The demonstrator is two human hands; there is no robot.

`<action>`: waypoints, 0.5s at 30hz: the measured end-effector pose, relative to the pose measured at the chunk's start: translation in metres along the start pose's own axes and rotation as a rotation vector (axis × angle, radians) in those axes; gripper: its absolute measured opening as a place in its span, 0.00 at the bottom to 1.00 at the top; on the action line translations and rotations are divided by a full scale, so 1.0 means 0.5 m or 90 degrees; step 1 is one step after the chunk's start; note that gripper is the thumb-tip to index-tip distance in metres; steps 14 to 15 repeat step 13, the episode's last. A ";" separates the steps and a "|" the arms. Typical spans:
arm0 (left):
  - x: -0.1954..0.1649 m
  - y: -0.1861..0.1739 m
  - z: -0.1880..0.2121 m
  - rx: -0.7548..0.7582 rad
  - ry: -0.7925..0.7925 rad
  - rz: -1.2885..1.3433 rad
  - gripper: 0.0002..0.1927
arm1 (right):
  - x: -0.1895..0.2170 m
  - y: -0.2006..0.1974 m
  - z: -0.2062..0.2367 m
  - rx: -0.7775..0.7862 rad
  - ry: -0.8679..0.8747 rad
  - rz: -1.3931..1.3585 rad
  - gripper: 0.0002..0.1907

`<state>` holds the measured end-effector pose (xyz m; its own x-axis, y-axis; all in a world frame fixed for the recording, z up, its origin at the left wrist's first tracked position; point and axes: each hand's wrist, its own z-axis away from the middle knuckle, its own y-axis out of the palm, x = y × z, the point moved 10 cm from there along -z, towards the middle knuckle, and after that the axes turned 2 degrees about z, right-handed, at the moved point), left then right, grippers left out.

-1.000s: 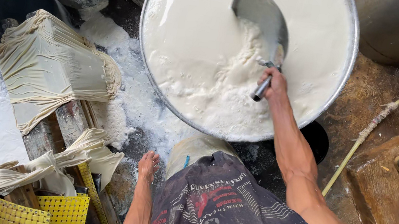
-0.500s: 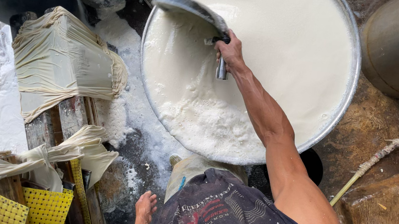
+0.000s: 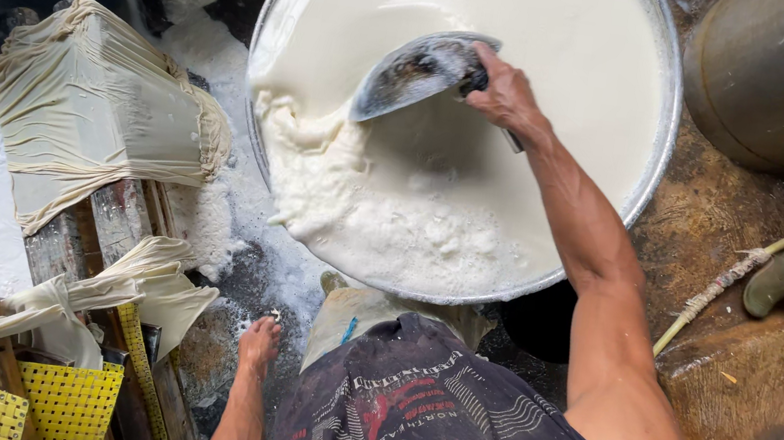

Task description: The person stands over a large basin of white liquid and uses a curved metal skimmer to scoop floating foam off the surface, repeatedly dipping the skimmer into the liquid and emptying the collected foam into a nearby blue bucket.

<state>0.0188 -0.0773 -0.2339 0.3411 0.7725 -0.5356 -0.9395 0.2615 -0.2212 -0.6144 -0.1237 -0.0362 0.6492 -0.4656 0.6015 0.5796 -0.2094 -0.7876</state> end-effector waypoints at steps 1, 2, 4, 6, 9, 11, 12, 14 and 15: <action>-0.010 0.003 -0.003 0.003 0.009 -0.020 0.21 | -0.020 -0.024 0.015 -0.026 -0.010 0.011 0.46; -0.022 0.003 -0.008 0.005 0.017 -0.040 0.22 | -0.037 -0.046 0.031 -0.052 -0.021 0.022 0.46; -0.040 0.012 -0.020 0.010 0.026 -0.079 0.23 | -0.088 -0.084 0.071 -0.084 0.013 -0.023 0.46; -0.056 0.017 -0.031 0.014 0.028 -0.115 0.24 | -0.135 -0.107 0.108 -0.110 0.069 -0.059 0.46; -0.082 0.029 -0.051 0.048 0.041 -0.143 0.25 | -0.209 -0.129 0.184 -0.151 0.161 -0.078 0.45; -0.104 0.040 -0.063 0.072 0.061 -0.138 0.25 | -0.245 -0.143 0.234 -0.198 0.186 -0.062 0.44; -0.114 0.038 -0.071 0.084 0.071 -0.136 0.25 | -0.254 -0.144 0.258 -0.224 0.176 -0.078 0.43; -0.120 0.033 -0.079 0.087 0.069 -0.161 0.26 | -0.262 -0.141 0.283 -0.250 0.165 -0.094 0.42; -0.120 0.033 -0.079 0.087 0.069 -0.161 0.26 | -0.262 -0.141 0.283 -0.250 0.165 -0.094 0.42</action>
